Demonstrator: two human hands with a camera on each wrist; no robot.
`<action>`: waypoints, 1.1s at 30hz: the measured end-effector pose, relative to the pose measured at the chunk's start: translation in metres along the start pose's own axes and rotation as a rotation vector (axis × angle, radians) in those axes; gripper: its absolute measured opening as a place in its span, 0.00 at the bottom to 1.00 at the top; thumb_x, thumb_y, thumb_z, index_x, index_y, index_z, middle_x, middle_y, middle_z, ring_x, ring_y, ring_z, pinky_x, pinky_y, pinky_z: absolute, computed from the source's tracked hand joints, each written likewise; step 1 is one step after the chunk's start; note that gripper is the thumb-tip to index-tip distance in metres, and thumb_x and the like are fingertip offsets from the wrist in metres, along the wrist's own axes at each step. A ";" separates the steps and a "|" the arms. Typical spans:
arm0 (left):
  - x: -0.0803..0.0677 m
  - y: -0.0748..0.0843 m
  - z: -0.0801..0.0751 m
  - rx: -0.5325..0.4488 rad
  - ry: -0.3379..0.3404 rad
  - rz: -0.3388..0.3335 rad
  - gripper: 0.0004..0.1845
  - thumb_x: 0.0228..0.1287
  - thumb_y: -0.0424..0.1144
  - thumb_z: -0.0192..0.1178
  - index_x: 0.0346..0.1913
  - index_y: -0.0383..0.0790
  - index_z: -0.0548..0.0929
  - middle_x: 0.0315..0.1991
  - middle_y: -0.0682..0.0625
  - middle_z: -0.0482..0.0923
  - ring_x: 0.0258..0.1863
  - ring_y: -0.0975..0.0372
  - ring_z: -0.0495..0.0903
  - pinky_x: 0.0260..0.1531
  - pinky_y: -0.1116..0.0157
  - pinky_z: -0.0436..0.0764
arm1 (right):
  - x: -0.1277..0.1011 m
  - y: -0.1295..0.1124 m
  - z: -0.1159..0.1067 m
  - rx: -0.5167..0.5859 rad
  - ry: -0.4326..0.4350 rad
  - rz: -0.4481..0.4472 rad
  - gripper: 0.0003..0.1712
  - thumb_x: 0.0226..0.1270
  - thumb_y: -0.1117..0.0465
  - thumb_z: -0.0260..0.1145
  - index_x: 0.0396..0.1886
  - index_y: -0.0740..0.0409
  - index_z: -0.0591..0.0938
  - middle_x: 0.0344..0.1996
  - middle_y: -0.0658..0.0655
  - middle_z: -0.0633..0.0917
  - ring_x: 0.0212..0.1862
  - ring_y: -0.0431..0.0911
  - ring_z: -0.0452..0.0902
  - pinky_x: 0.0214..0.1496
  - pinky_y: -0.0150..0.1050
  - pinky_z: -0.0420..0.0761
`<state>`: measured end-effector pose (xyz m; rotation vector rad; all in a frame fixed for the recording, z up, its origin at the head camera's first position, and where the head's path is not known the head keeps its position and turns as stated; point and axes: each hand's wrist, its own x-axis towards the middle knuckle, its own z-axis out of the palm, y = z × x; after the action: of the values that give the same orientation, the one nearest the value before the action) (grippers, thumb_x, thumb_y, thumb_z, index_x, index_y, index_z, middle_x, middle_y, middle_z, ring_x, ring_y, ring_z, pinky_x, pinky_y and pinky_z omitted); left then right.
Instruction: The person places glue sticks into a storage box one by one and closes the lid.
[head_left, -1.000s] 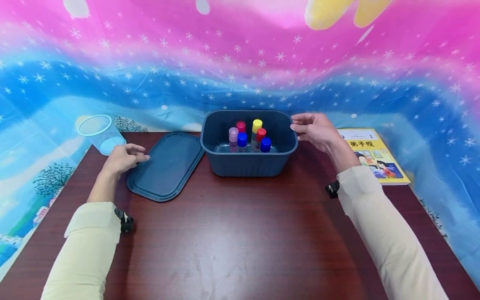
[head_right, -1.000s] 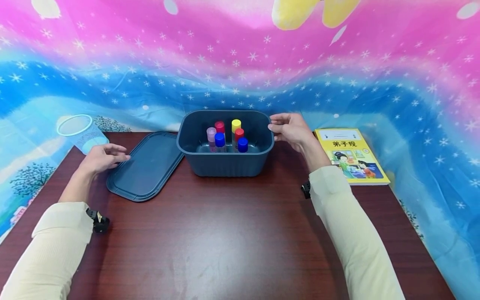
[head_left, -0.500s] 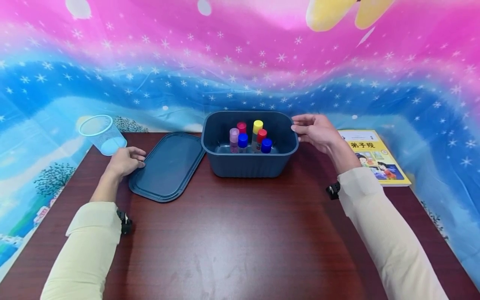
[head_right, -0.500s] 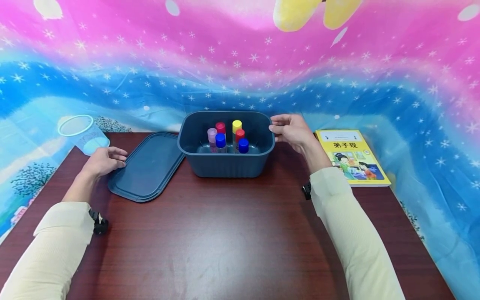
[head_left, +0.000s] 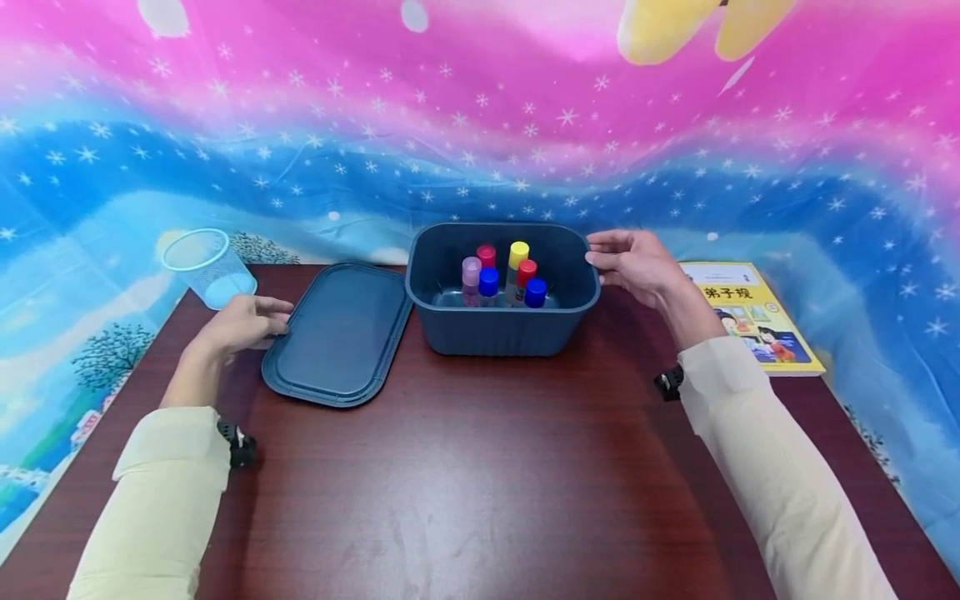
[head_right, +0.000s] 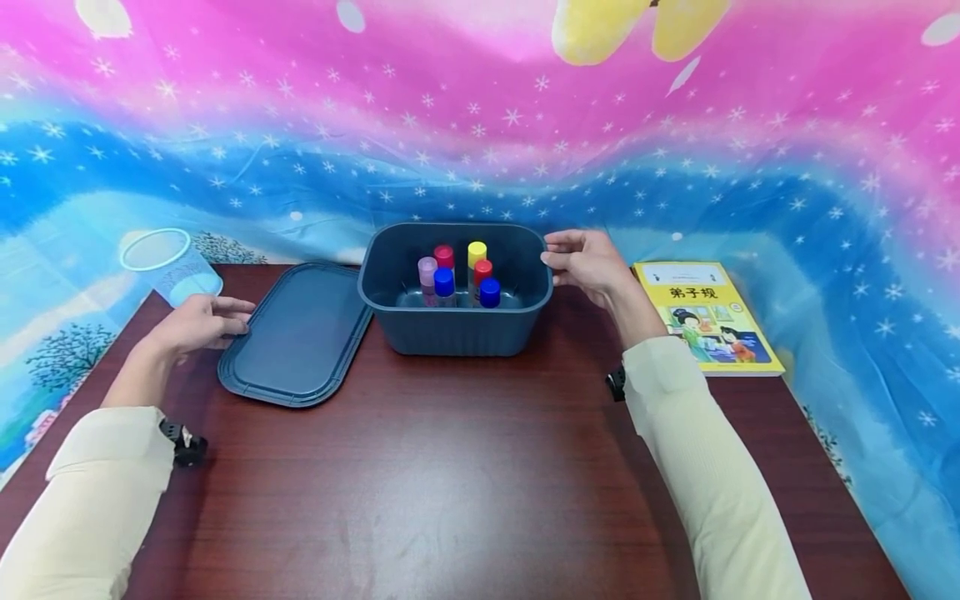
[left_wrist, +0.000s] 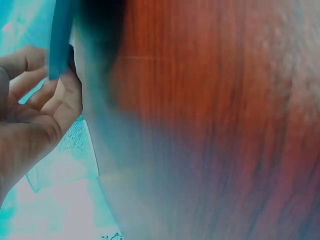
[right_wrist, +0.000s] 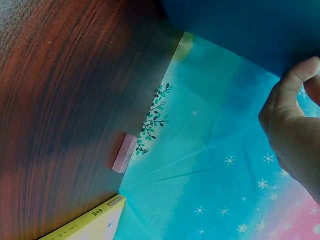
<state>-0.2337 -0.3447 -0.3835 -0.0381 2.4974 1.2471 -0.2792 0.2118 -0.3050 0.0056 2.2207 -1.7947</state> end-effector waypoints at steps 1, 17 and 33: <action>-0.002 0.000 -0.001 -0.009 -0.009 0.006 0.29 0.76 0.30 0.51 0.75 0.23 0.60 0.66 0.24 0.67 0.57 0.49 0.78 0.53 0.53 0.83 | 0.000 0.000 0.000 0.001 0.000 0.000 0.29 0.77 0.65 0.60 0.73 0.68 0.67 0.65 0.64 0.72 0.50 0.46 0.80 0.47 0.35 0.84; -0.025 0.002 -0.021 -0.186 0.010 0.120 0.30 0.74 0.29 0.58 0.73 0.22 0.62 0.49 0.54 0.81 0.42 0.73 0.83 0.41 0.62 0.87 | -0.001 0.000 0.000 0.008 0.005 -0.003 0.29 0.78 0.65 0.59 0.73 0.68 0.66 0.63 0.63 0.72 0.46 0.44 0.80 0.43 0.32 0.83; -0.048 0.023 -0.036 -0.523 0.143 0.204 0.20 0.68 0.25 0.64 0.45 0.59 0.88 0.44 0.63 0.85 0.36 0.65 0.87 0.34 0.65 0.87 | -0.011 0.005 0.006 -0.141 0.085 -0.122 0.28 0.80 0.59 0.58 0.73 0.66 0.69 0.53 0.59 0.74 0.50 0.49 0.79 0.42 0.32 0.81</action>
<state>-0.2039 -0.3649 -0.3302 -0.0002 2.2580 2.0175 -0.2662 0.2093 -0.3084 -0.0854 2.4524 -1.7227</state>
